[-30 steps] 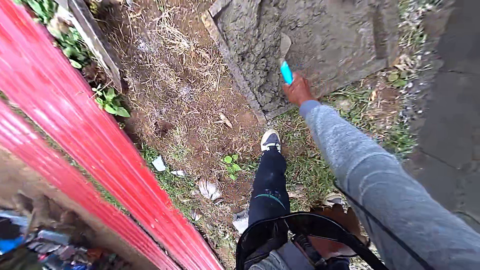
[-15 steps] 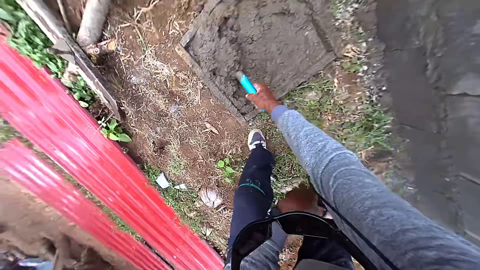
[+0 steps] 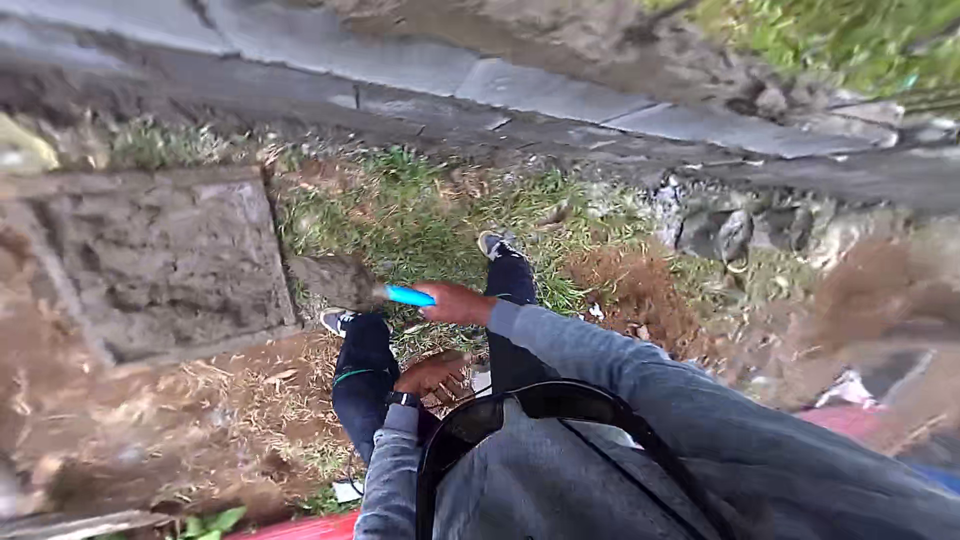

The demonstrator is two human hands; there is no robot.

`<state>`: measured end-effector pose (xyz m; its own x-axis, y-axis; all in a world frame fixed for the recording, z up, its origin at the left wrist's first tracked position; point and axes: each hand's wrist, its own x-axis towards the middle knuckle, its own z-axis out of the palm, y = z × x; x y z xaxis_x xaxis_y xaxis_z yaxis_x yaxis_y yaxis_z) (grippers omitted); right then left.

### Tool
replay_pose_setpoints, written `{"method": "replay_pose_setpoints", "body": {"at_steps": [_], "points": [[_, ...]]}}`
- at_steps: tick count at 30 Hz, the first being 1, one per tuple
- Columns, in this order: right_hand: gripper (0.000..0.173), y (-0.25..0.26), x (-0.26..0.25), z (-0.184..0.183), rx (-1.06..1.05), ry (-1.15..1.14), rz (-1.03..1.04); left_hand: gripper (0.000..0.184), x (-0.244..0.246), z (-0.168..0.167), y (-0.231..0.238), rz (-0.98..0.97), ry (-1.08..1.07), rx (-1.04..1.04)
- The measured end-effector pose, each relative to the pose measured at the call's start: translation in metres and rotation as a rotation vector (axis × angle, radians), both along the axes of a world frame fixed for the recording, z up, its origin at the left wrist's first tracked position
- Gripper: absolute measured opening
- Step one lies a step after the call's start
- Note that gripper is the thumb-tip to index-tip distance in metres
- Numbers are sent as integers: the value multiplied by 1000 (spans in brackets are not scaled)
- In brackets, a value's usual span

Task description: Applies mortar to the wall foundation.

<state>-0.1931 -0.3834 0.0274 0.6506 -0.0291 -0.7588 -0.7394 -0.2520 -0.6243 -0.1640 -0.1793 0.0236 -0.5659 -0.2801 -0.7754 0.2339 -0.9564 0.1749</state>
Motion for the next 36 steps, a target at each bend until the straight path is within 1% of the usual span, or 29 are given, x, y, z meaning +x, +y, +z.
{"method": "replay_pose_setpoints", "body": {"at_steps": [2,4,5,8,10,12,15,18,22,25,27,29,31,33,36], "points": [[39,-52,-77,29,-54,33,-81,65,-18,29,-23,36,15,73],[37,-100,-153,54,-116,48,-147,63,-36,58,-45,142,52,99],[39,-123,-190,67,-137,66,-179,63,-46,74,-57,182,48,92],[46,-185,-297,103,-161,144,-297,62,-84,133,-95,269,-81,51],[49,-220,-364,125,-183,179,-401,62,-110,166,-123,343,-162,21],[50,-247,-423,146,-208,220,-491,61,-126,192,-153,384,-210,-4],[51,-282,-499,181,-261,292,-619,59,-143,218,-200,489,-222,-31],[49,-312,-558,214,-285,363,-808,60,-157,224,-232,461,-237,-68],[47,-354,-613,244,-299,446,-1000,56,-180,213,-259,289,-332,-43],[44,-392,-651,245,-374,416,-1091,57,-208,198,-271,250,-347,-21],[47,-423,-668,240,-445,395,-1110,57,-232,184,-271,274,-338,0],[49,-457,-684,232,-516,368,-1076,57,-260,167,-267,303,-360,26],[47,-493,-697,223,-589,324,-982,59,-291,152,-258,340,-425,60],[45,-529,-704,219,-664,302,-823,59,-333,141,-245,393,-497,107],[47,-564,-709,211,-799,340,-546,62,-421,144,-216,527,-552,184]]}}
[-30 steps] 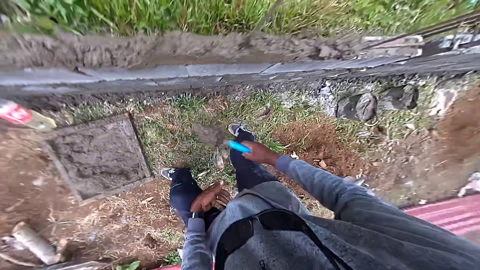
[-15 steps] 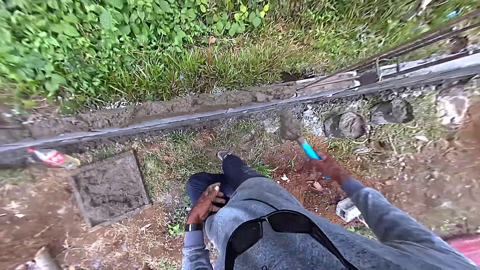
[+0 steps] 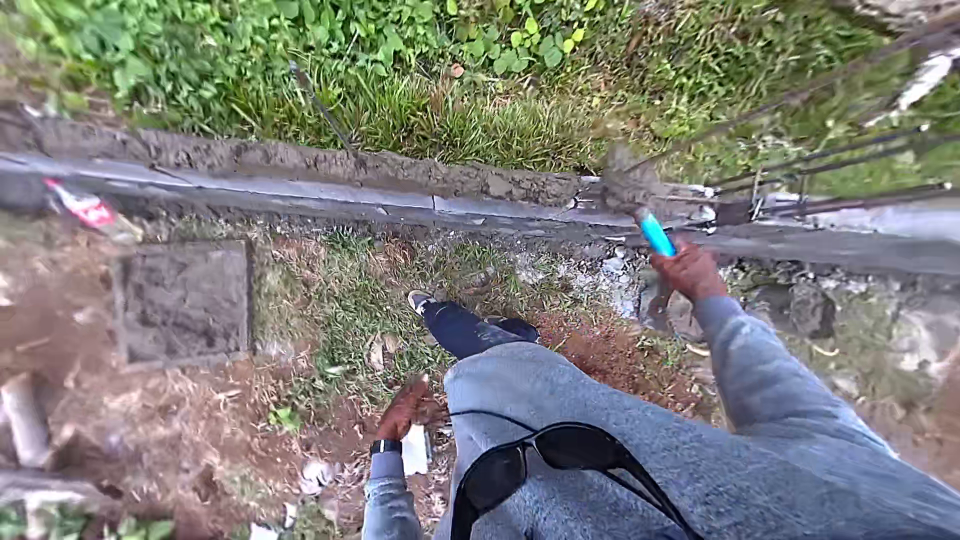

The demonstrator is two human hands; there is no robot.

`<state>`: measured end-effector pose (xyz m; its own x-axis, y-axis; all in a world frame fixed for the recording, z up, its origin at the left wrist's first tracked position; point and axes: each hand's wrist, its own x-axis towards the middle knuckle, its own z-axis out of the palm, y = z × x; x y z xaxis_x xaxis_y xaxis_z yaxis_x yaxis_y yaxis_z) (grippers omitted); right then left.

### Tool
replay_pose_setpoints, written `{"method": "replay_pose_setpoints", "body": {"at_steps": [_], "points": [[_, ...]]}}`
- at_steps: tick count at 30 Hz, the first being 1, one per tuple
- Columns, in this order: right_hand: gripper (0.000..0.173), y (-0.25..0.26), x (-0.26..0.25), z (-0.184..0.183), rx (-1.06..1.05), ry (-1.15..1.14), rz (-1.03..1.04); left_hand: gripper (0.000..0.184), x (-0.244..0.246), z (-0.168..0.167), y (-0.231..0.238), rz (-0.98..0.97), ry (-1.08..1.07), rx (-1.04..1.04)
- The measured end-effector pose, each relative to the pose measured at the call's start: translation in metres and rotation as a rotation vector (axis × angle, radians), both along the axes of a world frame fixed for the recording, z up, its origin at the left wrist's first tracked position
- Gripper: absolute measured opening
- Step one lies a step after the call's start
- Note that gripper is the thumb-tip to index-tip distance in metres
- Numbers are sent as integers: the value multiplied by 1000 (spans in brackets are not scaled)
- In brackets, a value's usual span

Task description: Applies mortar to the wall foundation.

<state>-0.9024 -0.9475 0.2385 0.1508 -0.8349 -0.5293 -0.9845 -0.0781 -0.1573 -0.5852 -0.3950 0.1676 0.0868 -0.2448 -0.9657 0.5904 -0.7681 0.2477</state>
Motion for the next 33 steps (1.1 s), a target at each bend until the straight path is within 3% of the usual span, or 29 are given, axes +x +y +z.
{"method": "replay_pose_setpoints", "body": {"at_steps": [4,8,11,17,22,26,30,33], "points": [[52,-28,14,-16,-118,220,224,56,-134,7,16,276,38,82],[55,-24,-3,-21,-165,198,301,48,-248,19,23,389,34,190],[53,-21,-1,-21,-188,165,280,50,-304,15,25,471,42,209],[77,-11,-1,-39,-160,59,422,60,-348,8,14,504,-73,267],[67,-16,-24,-28,-117,-45,366,55,-366,5,-13,448,-123,263],[64,-31,-87,-7,-74,-58,328,54,-380,5,-55,451,-188,284],[61,-50,-168,11,19,111,482,53,-427,-4,-91,548,-226,275],[56,-71,-154,20,47,201,686,51,-462,-7,-113,518,-254,256]]}}
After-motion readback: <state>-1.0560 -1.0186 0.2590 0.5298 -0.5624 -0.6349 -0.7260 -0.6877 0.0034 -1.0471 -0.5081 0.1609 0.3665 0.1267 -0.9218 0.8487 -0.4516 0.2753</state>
